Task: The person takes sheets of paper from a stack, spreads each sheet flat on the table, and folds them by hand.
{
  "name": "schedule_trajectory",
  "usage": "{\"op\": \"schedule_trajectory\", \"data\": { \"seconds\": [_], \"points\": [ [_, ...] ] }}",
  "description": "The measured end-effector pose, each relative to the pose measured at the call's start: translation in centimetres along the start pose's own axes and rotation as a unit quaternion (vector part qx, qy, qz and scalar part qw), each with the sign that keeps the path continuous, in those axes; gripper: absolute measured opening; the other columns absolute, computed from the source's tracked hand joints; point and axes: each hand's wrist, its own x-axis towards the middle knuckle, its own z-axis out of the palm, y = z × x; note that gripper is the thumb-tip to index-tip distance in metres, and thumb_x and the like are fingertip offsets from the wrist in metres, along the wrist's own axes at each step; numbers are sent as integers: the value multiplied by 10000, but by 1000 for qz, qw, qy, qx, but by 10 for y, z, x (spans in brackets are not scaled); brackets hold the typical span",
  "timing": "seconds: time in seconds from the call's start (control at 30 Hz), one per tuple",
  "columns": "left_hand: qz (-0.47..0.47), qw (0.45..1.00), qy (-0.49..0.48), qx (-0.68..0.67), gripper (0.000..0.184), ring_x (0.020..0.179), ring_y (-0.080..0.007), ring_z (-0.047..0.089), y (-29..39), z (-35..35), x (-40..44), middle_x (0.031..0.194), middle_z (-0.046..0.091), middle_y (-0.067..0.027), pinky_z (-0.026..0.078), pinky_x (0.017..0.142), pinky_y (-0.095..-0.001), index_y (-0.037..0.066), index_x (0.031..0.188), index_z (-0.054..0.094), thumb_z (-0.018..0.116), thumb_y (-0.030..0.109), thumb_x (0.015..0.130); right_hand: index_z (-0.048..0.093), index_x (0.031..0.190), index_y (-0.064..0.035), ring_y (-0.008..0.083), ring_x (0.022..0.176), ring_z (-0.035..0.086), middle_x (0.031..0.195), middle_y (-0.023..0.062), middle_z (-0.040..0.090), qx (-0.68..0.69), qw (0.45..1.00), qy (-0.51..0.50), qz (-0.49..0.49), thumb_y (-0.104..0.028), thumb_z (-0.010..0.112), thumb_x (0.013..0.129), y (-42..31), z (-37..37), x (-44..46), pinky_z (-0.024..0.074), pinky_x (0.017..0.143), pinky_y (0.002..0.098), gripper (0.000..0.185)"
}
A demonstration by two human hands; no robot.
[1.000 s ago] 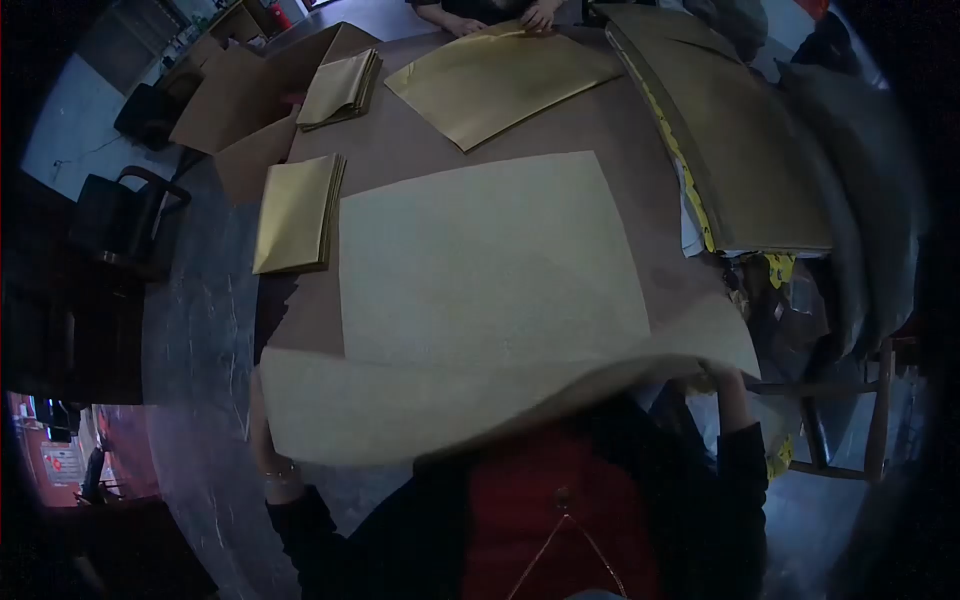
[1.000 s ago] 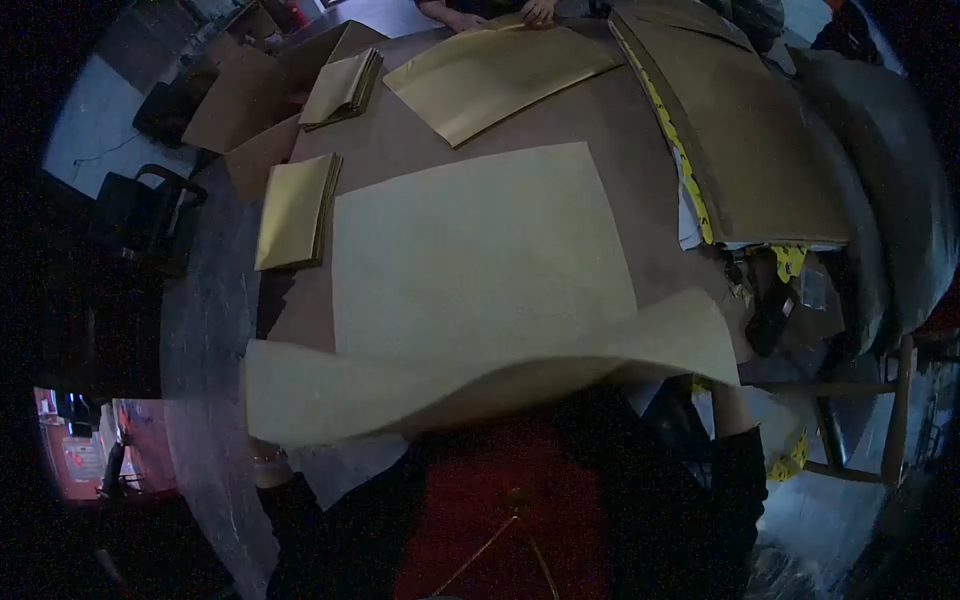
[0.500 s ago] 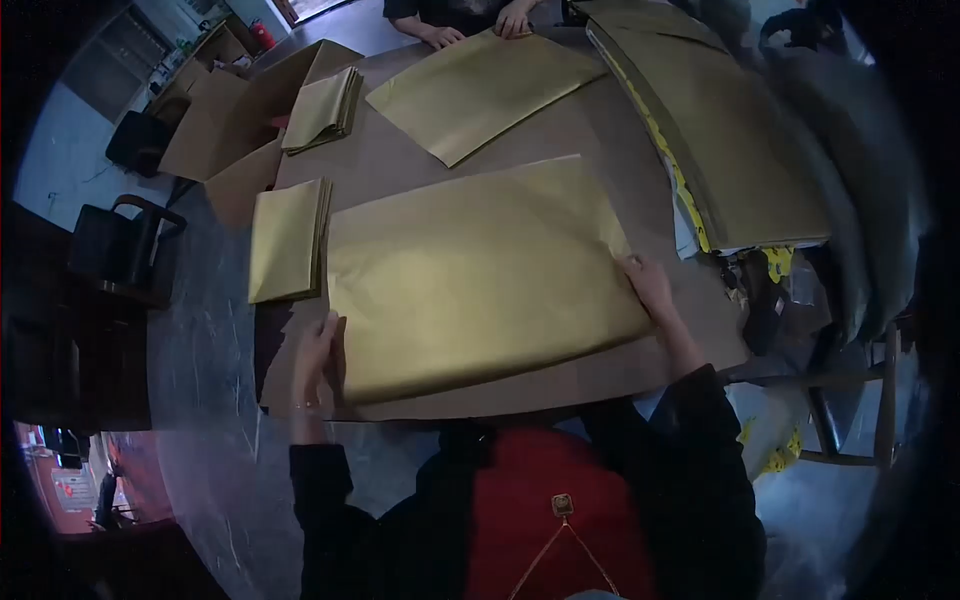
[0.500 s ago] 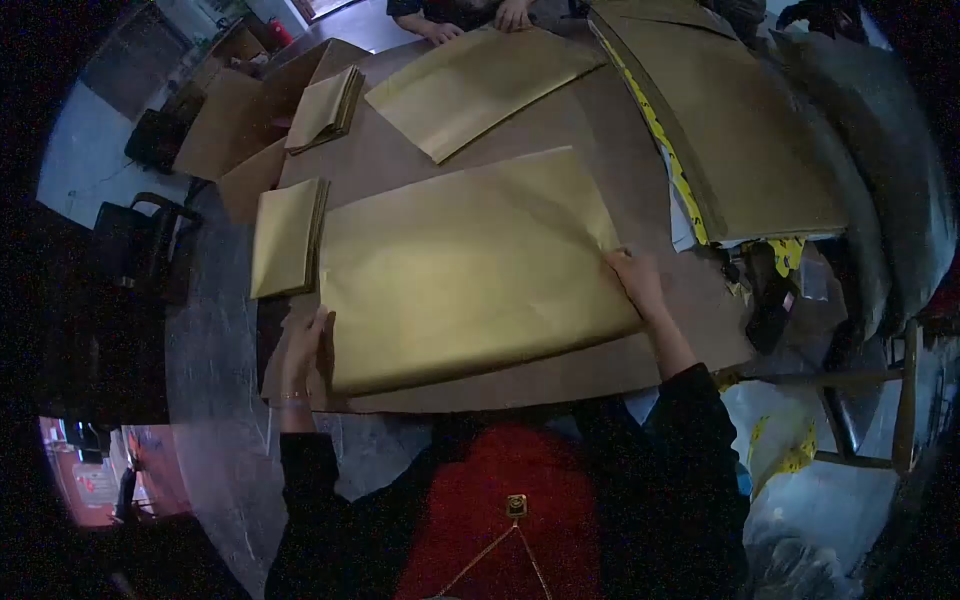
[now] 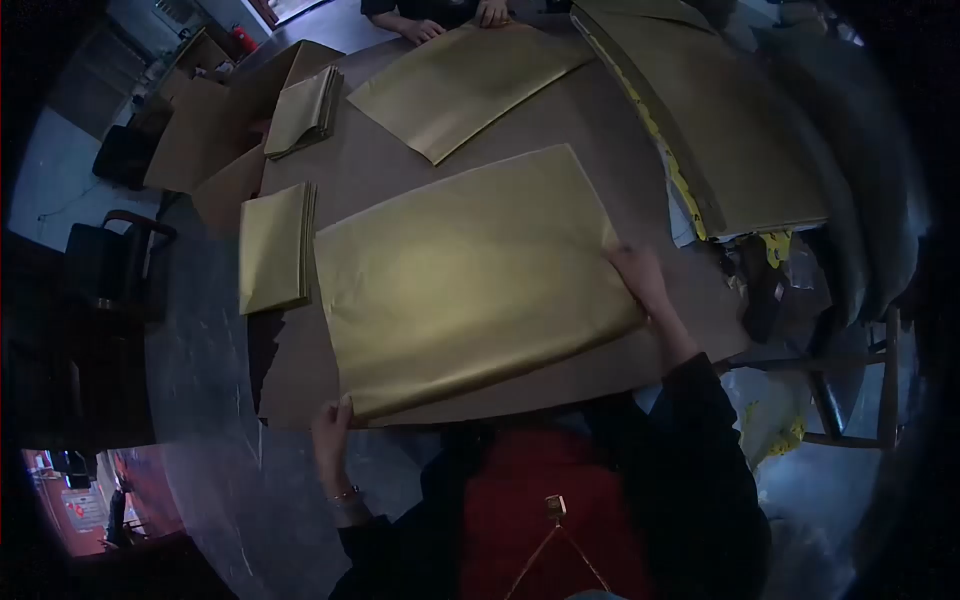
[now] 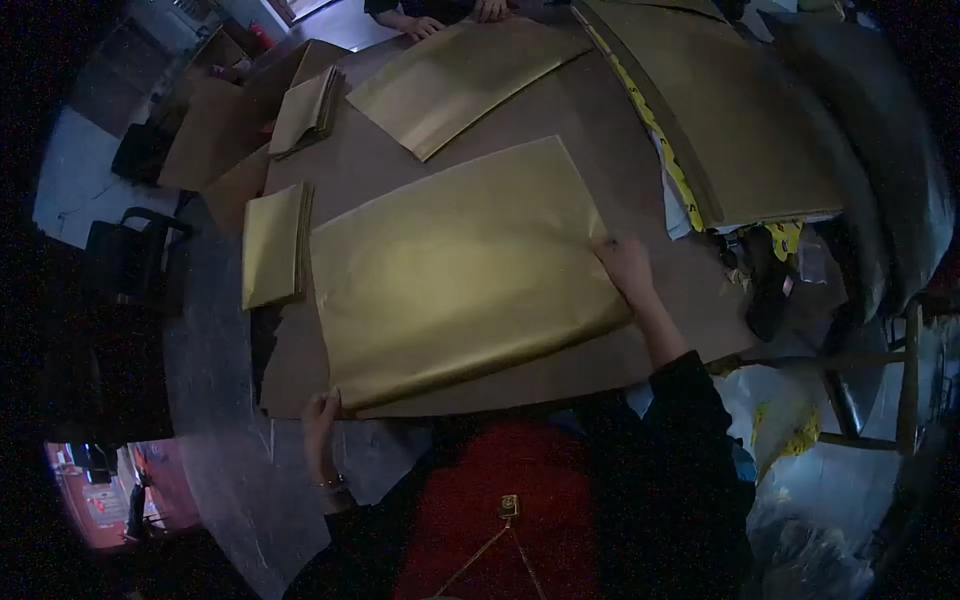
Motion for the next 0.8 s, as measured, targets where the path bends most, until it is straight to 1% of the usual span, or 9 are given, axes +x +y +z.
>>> {"op": "schedule_trajectory", "data": {
  "seconds": [0.03,0.13,0.17,0.27,0.37,0.43,0.5,0.67,0.8],
  "points": [
    [11,999,9,30,367,632,-76,432,-1,2,1,627,504,-13,384,579,-260,-27,756,565,588,309,902,639,941,43,359,870,635,887,239,645,-57,997,-24,47,-348,630,780,-8,-5,1,486,747,388,423],
    [16,995,43,91,377,609,-87,434,-4,7,5,602,491,-30,392,558,-287,-43,756,563,605,308,888,648,931,37,368,862,633,888,243,643,-47,995,-41,77,-358,628,781,-18,-10,-1,490,746,395,423],
    [17,995,42,92,377,609,-87,434,-1,8,4,602,491,-30,392,558,-287,-43,756,563,605,308,888,643,908,48,371,853,632,873,242,640,-40,998,-20,48,-368,628,780,-15,-8,-2,487,731,410,435],
    [39,990,48,128,386,611,-89,429,3,10,4,598,494,-49,391,551,-304,-50,738,540,612,301,882,640,892,51,372,852,629,864,234,640,-54,997,-26,54,-368,628,784,-11,-7,0,483,731,413,434],
    [60,993,53,90,377,614,-92,432,-4,11,8,599,501,-58,390,548,-310,-51,726,523,614,281,878,640,877,48,380,855,625,864,233,640,-63,996,-22,51,-363,618,790,-9,-5,2,484,734,416,420],
    [42,989,59,130,365,615,-98,434,-3,12,9,595,493,-75,391,550,-318,-47,731,514,613,274,875,641,871,45,383,852,624,866,236,639,-73,996,-16,50,-361,616,793,-8,-4,2,484,734,417,415],
    [44,990,60,121,362,611,-102,435,-3,13,8,594,491,-86,393,553,-323,-46,747,523,613,281,874,611,934,37,407,839,615,833,245,632,-70,996,-30,55,-369,614,805,-9,-5,2,477,716,462,426],
    [47,984,71,157,364,596,-120,447,-6,12,11,600,500,-115,402,559,-338,-42,777,542,614,303,869,609,925,33,411,859,608,860,251,630,-57,997,-33,51,-369,614,811,-8,-6,2,473,738,461,418],
    [15,988,59,141,374,603,-137,484,-6,13,13,624,544,-144,419,577,-343,-49,786,553,607,310,871,609,926,31,407,862,610,878,243,637,-87,996,-15,31,-380,620,810,-1,-2,4,474,747,457,427]
  ]
}}
